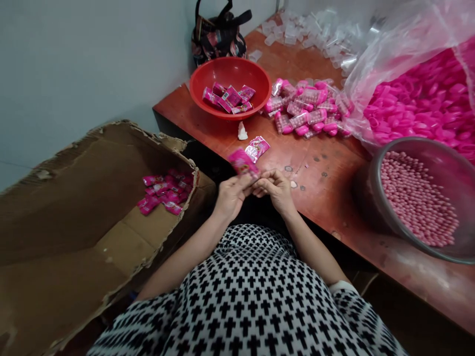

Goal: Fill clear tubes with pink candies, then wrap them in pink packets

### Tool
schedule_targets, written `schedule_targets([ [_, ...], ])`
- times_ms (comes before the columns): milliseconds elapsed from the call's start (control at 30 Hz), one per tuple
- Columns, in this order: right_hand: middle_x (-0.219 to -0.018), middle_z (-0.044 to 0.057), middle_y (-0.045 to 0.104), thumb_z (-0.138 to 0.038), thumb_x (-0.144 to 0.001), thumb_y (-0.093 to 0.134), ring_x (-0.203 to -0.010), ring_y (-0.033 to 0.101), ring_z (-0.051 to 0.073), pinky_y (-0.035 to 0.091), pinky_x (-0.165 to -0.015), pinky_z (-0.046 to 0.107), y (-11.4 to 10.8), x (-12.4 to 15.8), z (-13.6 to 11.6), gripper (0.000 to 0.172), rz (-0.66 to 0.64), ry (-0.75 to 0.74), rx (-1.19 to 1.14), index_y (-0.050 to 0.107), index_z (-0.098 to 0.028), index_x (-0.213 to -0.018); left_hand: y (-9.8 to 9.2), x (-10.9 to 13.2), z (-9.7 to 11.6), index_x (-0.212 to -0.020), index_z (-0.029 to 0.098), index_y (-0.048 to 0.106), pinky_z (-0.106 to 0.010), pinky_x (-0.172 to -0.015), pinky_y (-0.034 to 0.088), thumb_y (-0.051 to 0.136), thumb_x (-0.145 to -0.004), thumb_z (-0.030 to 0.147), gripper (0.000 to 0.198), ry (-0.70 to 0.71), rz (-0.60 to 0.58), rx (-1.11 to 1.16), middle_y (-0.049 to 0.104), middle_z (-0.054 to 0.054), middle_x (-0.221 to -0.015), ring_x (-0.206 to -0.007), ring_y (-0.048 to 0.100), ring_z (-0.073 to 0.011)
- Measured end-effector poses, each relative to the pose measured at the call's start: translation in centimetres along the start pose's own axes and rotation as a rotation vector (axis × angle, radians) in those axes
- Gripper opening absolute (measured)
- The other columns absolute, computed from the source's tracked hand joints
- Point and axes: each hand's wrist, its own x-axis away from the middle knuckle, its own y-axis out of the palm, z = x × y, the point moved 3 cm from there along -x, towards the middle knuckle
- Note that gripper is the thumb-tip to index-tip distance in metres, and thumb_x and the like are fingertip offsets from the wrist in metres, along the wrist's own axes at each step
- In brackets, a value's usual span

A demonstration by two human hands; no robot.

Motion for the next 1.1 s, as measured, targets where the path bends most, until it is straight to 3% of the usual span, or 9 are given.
schedule_targets([
  [100, -0.063, -0.004, 0.069, -0.048, -0.067, 0.073, -0.048, 0.064, 0.011, 0.051, -0.043, 0.019, -0.2, -0.1, -0.9, 0.038, -0.026, -0.022, 0.061, 0.051, -0.020, -0.079, -3.0, 0.5, 3.3, -0.094, 0.018, 0.068, -0.037, -0.087, 0.052, 0.056, -0.074, 0.067, 0.055, 0.349, 0.246, 0.057, 0.072, -0.009, -0.099, -0.091, 0.068, -0.0209],
  [167, -0.062, -0.004, 0.068, -0.049, -0.070, 0.070, -0.047, 0.063, 0.010, 0.050, -0.042, 0.019, -1.0, -0.2, -1.4, 0.036, 0.017, -0.052, 0.105, 0.052, -0.020, -0.077, -4.4, -0.5, 4.1, -0.109, 0.019, 0.064, -0.040, -0.091, 0.050, 0.043, -0.077, 0.073, 0.065, 0.449, 0.326, -0.028, 0.071, -0.011, -0.105, -0.095, 0.068, -0.0220],
  [267, -0.060, -0.004, 0.066, -0.051, -0.071, 0.069, -0.045, 0.061, 0.009, 0.048, -0.041, 0.018, -2.4, -0.7, -1.9, 0.035, 0.079, -0.075, 0.169, 0.053, -0.019, -0.075, -4.1, -4.3, 3.2, -0.118, 0.019, 0.062, -0.042, -0.099, 0.045, 0.060, -0.076, 0.060, 0.058, 0.462, 0.232, -0.438, 0.067, -0.013, -0.115, -0.107, 0.064, -0.0246],
  [400, -0.060, -0.004, 0.065, -0.051, -0.072, 0.068, -0.045, 0.059, 0.008, 0.047, -0.042, 0.018, -3.2, -1.2, -2.4, 0.035, 0.082, -0.074, 0.257, 0.054, -0.019, -0.074, -0.9, -9.9, 1.1, -0.114, 0.020, 0.066, -0.046, -0.113, 0.025, 0.066, -0.078, 0.039, 0.040, 0.600, 0.059, -1.184, 0.053, -0.010, -0.136, -0.133, 0.041, -0.0279],
  [533, -0.060, -0.004, 0.062, -0.050, -0.074, 0.066, -0.048, 0.059, 0.009, 0.047, -0.045, 0.020, -3.6, -1.7, -2.7, 0.034, 0.048, -0.075, 0.327, 0.053, -0.019, -0.075, 0.4, -12.2, -0.3, -0.106, 0.022, 0.070, -0.051, -0.114, 0.017, 0.060, -0.084, 0.030, 0.026, 0.627, 0.037, -1.490, 0.055, -0.007, -0.135, -0.137, 0.033, -0.0296],
  [733, -0.083, 0.002, 0.065, -0.047, -0.075, 0.065, -0.070, 0.062, 0.012, 0.051, -0.061, 0.025, -4.1, -4.8, -1.9, 0.033, 0.137, -0.167, 0.441, 0.055, -0.020, -0.089, -0.6, -11.8, -1.0, -0.096, 0.024, 0.072, -0.048, -0.115, 0.017, 0.058, -0.085, 0.029, 0.019, 0.792, 0.058, -1.400, 0.062, -0.003, -0.126, -0.134, 0.039, -0.0253],
  [900, -0.088, -0.001, 0.064, -0.043, -0.066, 0.073, -0.075, 0.061, 0.012, 0.051, -0.066, 0.026, -3.5, -7.1, -1.3, 0.052, 0.155, -0.179, 0.194, 0.045, -0.023, -0.105, 0.5, -9.3, -1.6, -0.102, 0.023, 0.071, -0.044, -0.112, 0.029, 0.055, -0.087, 0.033, 0.024, 0.865, -0.015, -1.196, 0.064, -0.005, -0.124, -0.129, 0.046, -0.0230],
  [1000, -0.071, -0.007, 0.060, -0.041, -0.065, 0.074, -0.059, 0.057, 0.010, 0.049, -0.060, 0.025, -3.4, -7.1, -1.7, 0.051, 0.133, -0.157, 0.110, 0.045, -0.024, -0.103, 1.2, -7.3, -1.4, -0.104, 0.022, 0.071, -0.041, -0.107, 0.037, 0.058, -0.085, 0.036, 0.028, 0.764, -0.007, -1.049, 0.066, -0.007, -0.119, -0.119, 0.055, -0.0226],
  [1100, -0.063, -0.009, 0.058, -0.035, -0.060, 0.077, -0.054, 0.055, 0.009, 0.048, -0.058, 0.024, -3.2, -6.5, -2.4, 0.050, 0.092, -0.151, 0.111, 0.047, -0.022, -0.098, 1.1, -6.3, -1.1, -0.103, 0.018, 0.070, -0.040, -0.096, 0.048, 0.064, -0.078, 0.045, 0.037, 0.477, 0.038, -0.818, 0.071, -0.008, -0.105, -0.100, 0.065, -0.0231],
])
